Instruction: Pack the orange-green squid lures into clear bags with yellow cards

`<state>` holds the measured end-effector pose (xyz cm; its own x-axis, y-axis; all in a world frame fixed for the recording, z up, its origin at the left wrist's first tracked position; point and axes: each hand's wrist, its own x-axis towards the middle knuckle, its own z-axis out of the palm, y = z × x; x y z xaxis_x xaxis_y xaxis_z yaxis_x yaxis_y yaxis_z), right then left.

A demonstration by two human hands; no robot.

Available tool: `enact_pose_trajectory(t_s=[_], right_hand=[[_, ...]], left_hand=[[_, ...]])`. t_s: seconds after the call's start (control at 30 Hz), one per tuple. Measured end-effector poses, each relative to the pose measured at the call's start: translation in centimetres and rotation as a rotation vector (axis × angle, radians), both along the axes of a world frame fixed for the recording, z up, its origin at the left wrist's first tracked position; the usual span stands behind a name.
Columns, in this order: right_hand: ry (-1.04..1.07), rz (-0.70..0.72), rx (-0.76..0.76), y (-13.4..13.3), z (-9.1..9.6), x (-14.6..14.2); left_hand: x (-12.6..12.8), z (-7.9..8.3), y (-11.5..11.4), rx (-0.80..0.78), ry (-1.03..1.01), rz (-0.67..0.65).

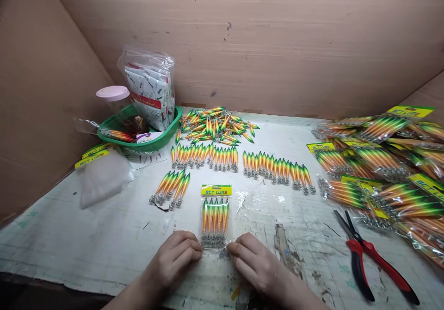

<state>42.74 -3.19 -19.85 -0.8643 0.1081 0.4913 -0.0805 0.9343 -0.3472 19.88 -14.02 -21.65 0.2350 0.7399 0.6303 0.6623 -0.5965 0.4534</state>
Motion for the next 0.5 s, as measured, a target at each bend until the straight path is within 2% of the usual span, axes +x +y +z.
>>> enact_pose_trajectory(t_s=[0.1,0.2,0.3,0.5], right_hand=[[-0.039,-0.151,-0.197,-1.2,-0.6,0.0],[-0.063,-0.37,-0.339,-2.4,-0.8,-0.8],[-0.019,-0.558,-0.351,-3.2,-1.0,-1.7],[-0.133,-0.862,-0.426,-3.8,-1.9,-3.1]], left_hand=[[1.3,0.3,-0.8,-0.184,-0.113,0.15],[2.5,0.4,-1.1,-0.379,-0.205,0.328],[3.2,0.1,-1.0,-0.485,-0.256,0.427],[4.4,0.4,0.1,-0.603,-0.236,0.592]])
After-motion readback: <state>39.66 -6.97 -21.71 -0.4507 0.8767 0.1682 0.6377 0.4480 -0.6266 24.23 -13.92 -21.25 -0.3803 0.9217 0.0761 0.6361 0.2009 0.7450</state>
